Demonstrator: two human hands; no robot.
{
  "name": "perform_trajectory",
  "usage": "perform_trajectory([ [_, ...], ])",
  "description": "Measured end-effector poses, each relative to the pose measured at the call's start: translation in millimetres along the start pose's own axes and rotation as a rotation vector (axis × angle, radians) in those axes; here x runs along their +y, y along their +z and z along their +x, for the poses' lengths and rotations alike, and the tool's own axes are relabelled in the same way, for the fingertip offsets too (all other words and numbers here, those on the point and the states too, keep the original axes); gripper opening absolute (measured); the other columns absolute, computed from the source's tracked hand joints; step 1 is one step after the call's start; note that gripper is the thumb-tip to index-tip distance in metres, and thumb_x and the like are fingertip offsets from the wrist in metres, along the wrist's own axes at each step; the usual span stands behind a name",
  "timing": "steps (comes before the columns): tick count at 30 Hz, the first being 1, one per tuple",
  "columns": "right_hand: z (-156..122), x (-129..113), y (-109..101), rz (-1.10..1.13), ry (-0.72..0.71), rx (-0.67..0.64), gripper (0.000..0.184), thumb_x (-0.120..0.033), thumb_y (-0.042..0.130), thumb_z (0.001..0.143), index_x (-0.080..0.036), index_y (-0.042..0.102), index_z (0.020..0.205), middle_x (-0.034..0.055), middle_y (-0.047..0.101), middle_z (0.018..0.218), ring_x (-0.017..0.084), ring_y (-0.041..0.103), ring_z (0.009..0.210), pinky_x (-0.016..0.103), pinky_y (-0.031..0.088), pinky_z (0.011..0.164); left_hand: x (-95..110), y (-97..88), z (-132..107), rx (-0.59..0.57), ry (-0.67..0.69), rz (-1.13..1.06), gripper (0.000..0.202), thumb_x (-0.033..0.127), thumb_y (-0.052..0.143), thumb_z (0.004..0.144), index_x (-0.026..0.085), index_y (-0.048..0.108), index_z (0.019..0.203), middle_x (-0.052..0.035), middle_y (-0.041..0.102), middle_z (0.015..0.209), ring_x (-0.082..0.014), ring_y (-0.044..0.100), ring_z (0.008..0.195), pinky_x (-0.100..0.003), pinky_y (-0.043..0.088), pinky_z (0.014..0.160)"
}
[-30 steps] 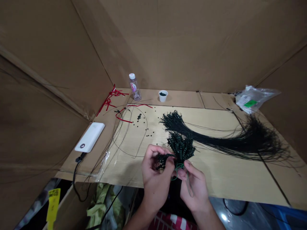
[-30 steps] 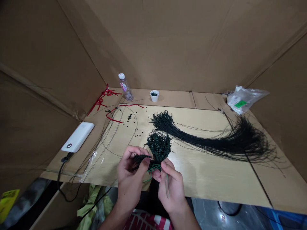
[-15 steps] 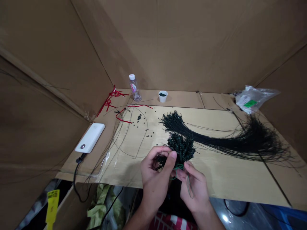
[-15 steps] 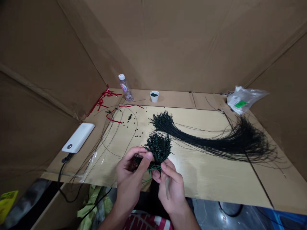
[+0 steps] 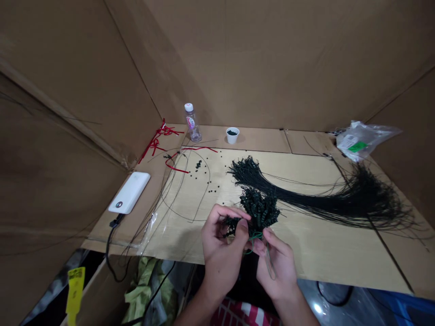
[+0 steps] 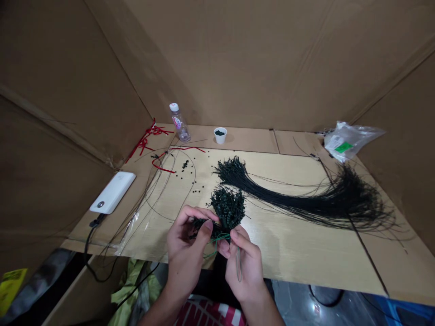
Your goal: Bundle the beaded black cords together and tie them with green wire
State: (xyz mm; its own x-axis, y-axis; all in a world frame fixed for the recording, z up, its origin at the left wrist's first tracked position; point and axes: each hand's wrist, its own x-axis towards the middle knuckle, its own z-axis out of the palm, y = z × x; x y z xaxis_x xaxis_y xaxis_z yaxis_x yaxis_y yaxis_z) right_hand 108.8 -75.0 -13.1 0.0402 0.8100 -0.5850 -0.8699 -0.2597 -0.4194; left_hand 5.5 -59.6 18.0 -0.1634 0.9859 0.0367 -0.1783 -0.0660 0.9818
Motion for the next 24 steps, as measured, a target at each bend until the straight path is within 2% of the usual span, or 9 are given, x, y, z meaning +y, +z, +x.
perform_trajectory([
  [5,-0.3,1.1,-0.3,0.007,0.001,-0.024,0.035,-0.028,0.106,0.045,-0.022,0.075,0.060,0.0001,0.070,0.069,0.011,0.047,0.056,0.024,0.043,0.051,1.0,-1.3,1.8,0.020,-0.070,0.041,0.011,0.018,0.073,0.093,0.023,0.065,0.101,0.0021,0.074,0.084,-0.0119,0.070,0.077,-0.018,0.055,0.073],
  [10,0.5,1.8,-3.7,0.012,0.004,-0.037,0.035,-0.027,0.108,0.046,-0.024,0.077,0.060,-0.0024,0.068,0.065,0.012,0.050,0.059,0.024,0.046,0.053,-2.3,-2.3,3.5,0.024,-0.091,0.102,0.011,0.029,0.081,0.090,0.021,0.075,0.095,-0.0001,0.074,0.090,-0.0120,0.069,0.082,-0.017,0.056,0.073],
  [14,0.4,1.0,-4.4,-0.011,0.020,-0.053,0.035,-0.030,0.109,0.046,-0.023,0.078,0.061,-0.0013,0.071,0.069,0.011,0.051,0.059,0.024,0.047,0.055,0.1,-0.5,5.6,0.061,-0.138,0.108,0.013,0.031,0.082,0.088,0.020,0.077,0.093,0.0004,0.073,0.081,-0.0118,0.067,0.072,-0.017,0.055,0.065],
  [18,0.3,1.9,-4.5,-0.014,0.029,-0.045,0.036,-0.030,0.109,0.043,-0.023,0.078,0.060,0.0001,0.075,0.075,0.011,0.051,0.057,0.024,0.045,0.052,2.5,-0.6,6.6,0.059,-0.150,0.122,0.013,0.030,0.082,0.085,0.019,0.076,0.088,-0.0004,0.073,0.078,-0.0125,0.067,0.069,-0.018,0.055,0.064],
  [22,0.1,3.6,-6.2,0.016,0.021,0.009,0.039,-0.028,0.109,0.039,-0.023,0.073,0.054,-0.0027,0.065,0.062,0.011,0.050,0.056,0.024,0.045,0.051,1.3,-1.6,3.3,0.088,-0.093,0.145,0.010,0.026,0.078,0.086,0.019,0.070,0.086,0.0005,0.071,0.079,-0.0124,0.067,0.072,-0.017,0.054,0.064],
  [24,0.5,3.8,-8.0,0.005,0.006,0.011,0.040,-0.029,0.108,0.040,-0.022,0.072,0.054,-0.0039,0.061,0.058,0.011,0.049,0.054,0.025,0.045,0.051,0.8,-1.4,1.3,0.067,-0.066,0.145,0.008,0.023,0.073,0.090,0.020,0.067,0.085,0.0009,0.071,0.081,-0.0118,0.067,0.074,-0.017,0.054,0.067],
])
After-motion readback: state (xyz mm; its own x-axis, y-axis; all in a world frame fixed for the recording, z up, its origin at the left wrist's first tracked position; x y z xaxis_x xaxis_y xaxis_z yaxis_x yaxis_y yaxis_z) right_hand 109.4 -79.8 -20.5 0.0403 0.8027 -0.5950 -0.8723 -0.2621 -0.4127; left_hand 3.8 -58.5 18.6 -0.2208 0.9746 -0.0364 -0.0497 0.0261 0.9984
